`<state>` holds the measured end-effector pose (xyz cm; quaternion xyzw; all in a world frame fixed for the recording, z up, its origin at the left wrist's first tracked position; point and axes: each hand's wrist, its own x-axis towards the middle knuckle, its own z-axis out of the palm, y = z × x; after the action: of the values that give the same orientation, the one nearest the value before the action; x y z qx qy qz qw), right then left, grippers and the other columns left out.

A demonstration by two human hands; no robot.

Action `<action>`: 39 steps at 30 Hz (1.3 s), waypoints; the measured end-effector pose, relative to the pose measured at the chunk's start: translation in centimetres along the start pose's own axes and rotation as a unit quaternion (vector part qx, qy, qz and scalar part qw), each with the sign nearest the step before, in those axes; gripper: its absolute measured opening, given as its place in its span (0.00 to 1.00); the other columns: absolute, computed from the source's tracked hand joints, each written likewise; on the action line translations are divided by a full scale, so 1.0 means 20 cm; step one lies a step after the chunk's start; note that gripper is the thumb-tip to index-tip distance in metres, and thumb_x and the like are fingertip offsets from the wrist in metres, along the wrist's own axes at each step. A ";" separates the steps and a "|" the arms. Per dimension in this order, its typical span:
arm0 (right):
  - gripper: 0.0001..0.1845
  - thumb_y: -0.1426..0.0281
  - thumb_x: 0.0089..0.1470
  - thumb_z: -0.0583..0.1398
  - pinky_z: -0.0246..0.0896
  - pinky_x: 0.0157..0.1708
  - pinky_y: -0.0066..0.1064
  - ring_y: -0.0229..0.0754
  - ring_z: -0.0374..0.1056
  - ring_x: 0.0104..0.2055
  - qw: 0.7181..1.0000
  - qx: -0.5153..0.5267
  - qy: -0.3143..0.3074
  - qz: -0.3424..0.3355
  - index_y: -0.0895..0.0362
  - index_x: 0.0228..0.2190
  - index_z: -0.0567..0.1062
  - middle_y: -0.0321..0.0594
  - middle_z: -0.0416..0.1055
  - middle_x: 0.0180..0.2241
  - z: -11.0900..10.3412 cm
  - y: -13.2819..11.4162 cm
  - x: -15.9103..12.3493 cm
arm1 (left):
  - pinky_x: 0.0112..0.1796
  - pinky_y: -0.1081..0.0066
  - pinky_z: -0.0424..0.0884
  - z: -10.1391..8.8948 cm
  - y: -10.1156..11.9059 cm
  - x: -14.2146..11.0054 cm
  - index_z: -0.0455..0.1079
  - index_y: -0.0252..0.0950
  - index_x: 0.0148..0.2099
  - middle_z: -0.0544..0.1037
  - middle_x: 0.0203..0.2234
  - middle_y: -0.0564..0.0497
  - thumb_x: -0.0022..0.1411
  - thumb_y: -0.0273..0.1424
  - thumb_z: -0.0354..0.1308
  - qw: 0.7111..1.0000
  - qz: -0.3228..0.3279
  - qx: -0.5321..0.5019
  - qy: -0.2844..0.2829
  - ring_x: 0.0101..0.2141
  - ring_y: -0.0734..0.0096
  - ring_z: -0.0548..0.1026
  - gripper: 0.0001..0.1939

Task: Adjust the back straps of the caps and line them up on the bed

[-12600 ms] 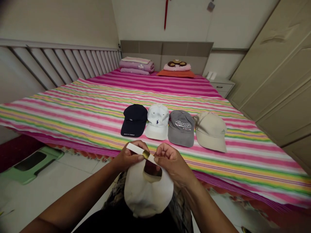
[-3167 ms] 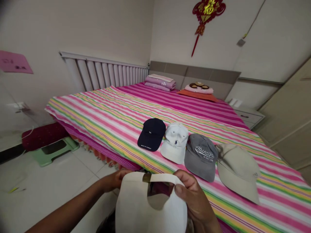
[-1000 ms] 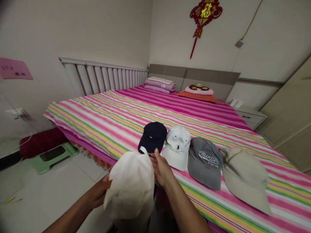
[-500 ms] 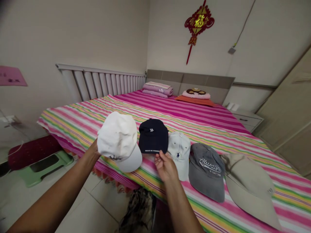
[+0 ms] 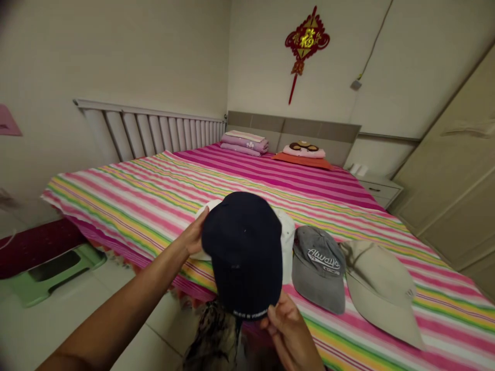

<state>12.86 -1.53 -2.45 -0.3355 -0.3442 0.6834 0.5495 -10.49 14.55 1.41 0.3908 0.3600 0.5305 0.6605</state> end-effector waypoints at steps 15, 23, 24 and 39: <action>0.20 0.56 0.44 0.61 0.58 0.37 0.30 0.44 0.67 0.37 0.944 -0.317 -0.046 -0.084 0.56 0.36 0.75 0.42 0.73 0.34 0.15 -0.30 -0.12 | 0.34 0.72 0.69 0.38 -0.07 -0.62 0.72 0.30 0.41 0.78 0.31 0.44 0.39 0.26 0.62 0.931 -0.113 -0.087 -0.335 0.30 0.68 0.75 0.22; 0.18 0.55 0.48 0.58 0.41 0.17 0.22 0.30 0.48 0.17 0.956 -0.282 -0.060 -0.049 0.58 0.22 0.68 0.29 0.57 0.17 0.19 -0.22 -0.16 | 0.23 0.80 0.63 0.37 -0.10 -0.63 0.73 0.28 0.29 0.75 0.20 0.49 0.39 0.27 0.63 0.960 -0.166 -0.016 -0.227 0.19 0.79 0.70 0.11; 0.17 0.56 0.48 0.58 0.41 0.17 0.22 0.29 0.47 0.17 0.957 -0.279 -0.062 -0.051 0.58 0.23 0.68 0.29 0.56 0.16 0.19 -0.23 -0.16 | 0.22 0.80 0.62 0.37 -0.11 -0.63 0.73 0.29 0.28 0.74 0.18 0.50 0.39 0.27 0.63 0.960 -0.176 0.001 -0.216 0.18 0.80 0.69 0.09; 0.16 0.58 0.39 0.65 0.59 0.26 0.25 0.35 0.64 0.24 0.990 -0.113 0.074 -0.040 0.57 0.27 0.73 0.35 0.70 0.21 0.04 -0.19 -0.05 | 0.18 0.81 0.58 0.30 -0.02 -0.65 0.66 0.30 0.22 0.68 0.14 0.55 0.35 0.36 0.68 0.978 -0.103 -0.058 -0.172 0.15 0.83 0.63 0.17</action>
<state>14.35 -1.91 1.26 -0.4310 -0.3905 0.5913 0.5587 -7.30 0.85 4.36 0.3981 0.2484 0.4045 0.7850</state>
